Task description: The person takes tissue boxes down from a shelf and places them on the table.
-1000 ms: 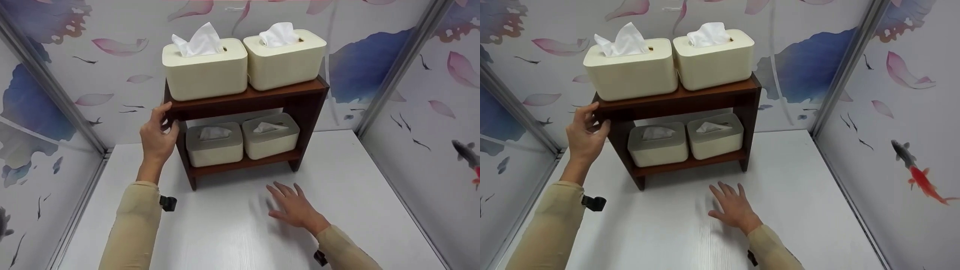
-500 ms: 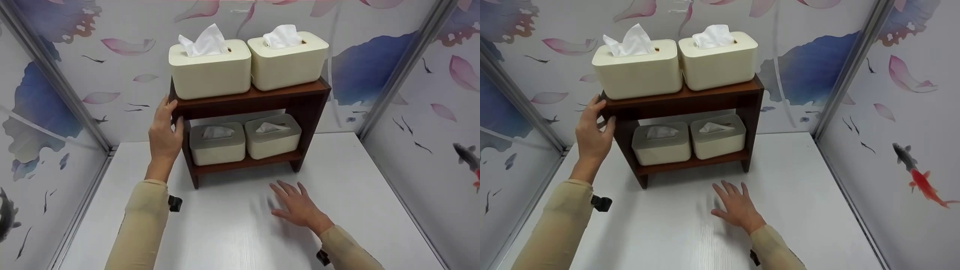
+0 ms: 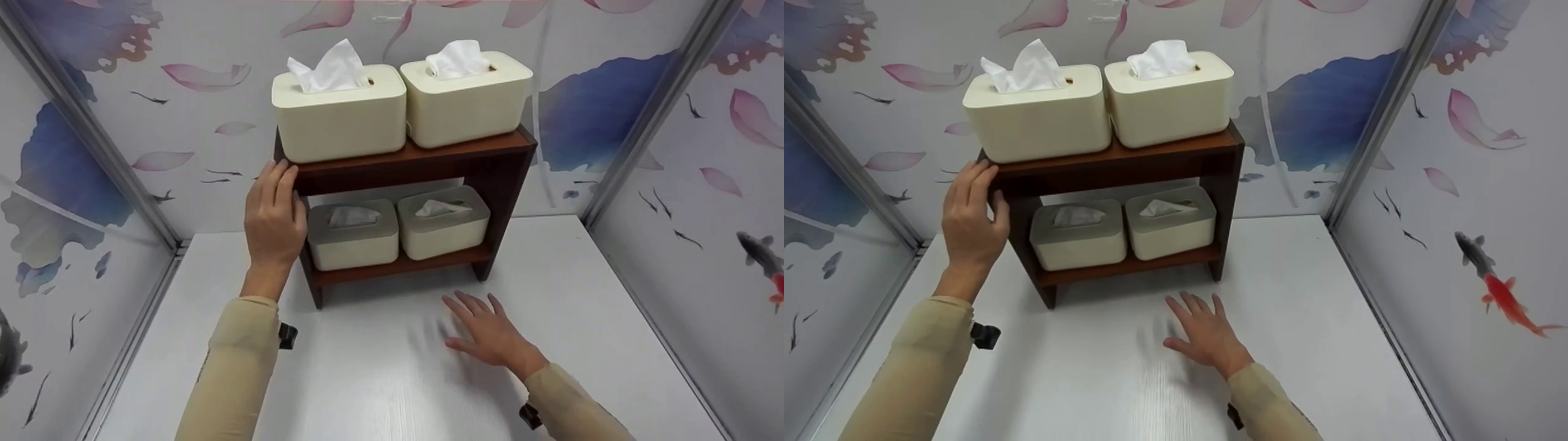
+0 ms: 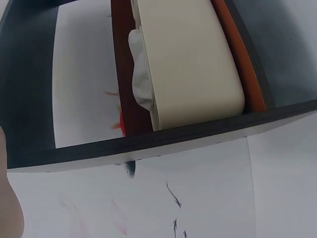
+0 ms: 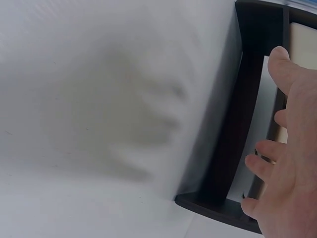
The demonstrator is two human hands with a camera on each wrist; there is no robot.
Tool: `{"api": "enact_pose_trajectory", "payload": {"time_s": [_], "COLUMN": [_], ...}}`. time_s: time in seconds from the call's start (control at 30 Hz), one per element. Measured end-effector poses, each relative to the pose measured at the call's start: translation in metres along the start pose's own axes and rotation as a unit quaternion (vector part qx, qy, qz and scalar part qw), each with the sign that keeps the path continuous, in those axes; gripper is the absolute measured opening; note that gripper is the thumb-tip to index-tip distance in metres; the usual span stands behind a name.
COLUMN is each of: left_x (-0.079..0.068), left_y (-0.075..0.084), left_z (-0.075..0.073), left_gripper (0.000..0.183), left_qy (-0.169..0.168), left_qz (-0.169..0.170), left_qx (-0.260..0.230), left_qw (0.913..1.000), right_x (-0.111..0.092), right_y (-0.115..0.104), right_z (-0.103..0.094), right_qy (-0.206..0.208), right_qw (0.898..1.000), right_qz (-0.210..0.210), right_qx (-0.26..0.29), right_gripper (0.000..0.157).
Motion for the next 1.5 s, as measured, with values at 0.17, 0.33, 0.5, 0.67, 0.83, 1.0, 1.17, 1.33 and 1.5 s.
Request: {"api": "enact_pose_trajectory", "payload": {"time_s": [0.17,0.33,0.5,0.67,0.83,1.0,1.17,1.33,1.5], "left_x": [0.002,0.004,0.009,0.010,0.008,0.007,0.004,0.005,0.009], "left_y": [0.004,0.008,0.015,0.018,0.020,0.022,0.023,0.027,0.029], "left_z": [-0.001,-0.002,-0.001,-0.001,-0.001,0.002,0.004,0.005,0.005], "left_gripper": [0.033,0.032,0.028,0.027,0.028,0.031,0.034,0.035,0.034], "left_qy": [-0.001,-0.003,0.009,0.016,0.021,0.021,0.020,0.021,0.028], "left_qz": [0.013,0.017,0.028,0.036,0.048,0.062,0.066,0.070,0.065], "left_qx": [0.011,0.029,0.045,0.054,0.068,0.092,0.111,0.124,0.138], "left_qw": [0.9999,0.9994,0.9986,0.9978,0.9963,0.9936,0.9914,0.9896,0.9879], "right_x": [0.005,0.011,0.017,0.023,0.027,0.031,0.037,0.042,0.048], "right_y": [-0.004,-0.013,-0.019,-0.023,-0.029,-0.033,-0.038,-0.041,-0.043], "right_z": [-0.016,-0.048,-0.083,-0.111,-0.144,-0.182,-0.220,-0.256,-0.280], "right_qy": [0.009,0.048,0.078,0.068,0.085,0.100,0.126,0.155,0.166], "right_qw": [1.000,0.998,0.995,0.995,0.993,0.990,0.986,0.980,0.978], "right_qz": [-0.011,-0.042,-0.057,-0.050,-0.061,-0.073,-0.084,-0.093,-0.090], "right_qx": [-0.001,-0.009,-0.029,-0.048,-0.061,-0.064,-0.066,-0.080,-0.085], "right_gripper": [0.077,0.077,0.077,0.078,0.080,0.082,0.084,0.086,0.085]}}
Point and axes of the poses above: each hand's wrist, its own x-axis towards the middle knuckle, its own z-axis out of the palm, y = z × x, the point moved 10 cm from there along x, towards the middle knuckle, and after that the axes turned 6 degrees about z, right-handed, at the moved point
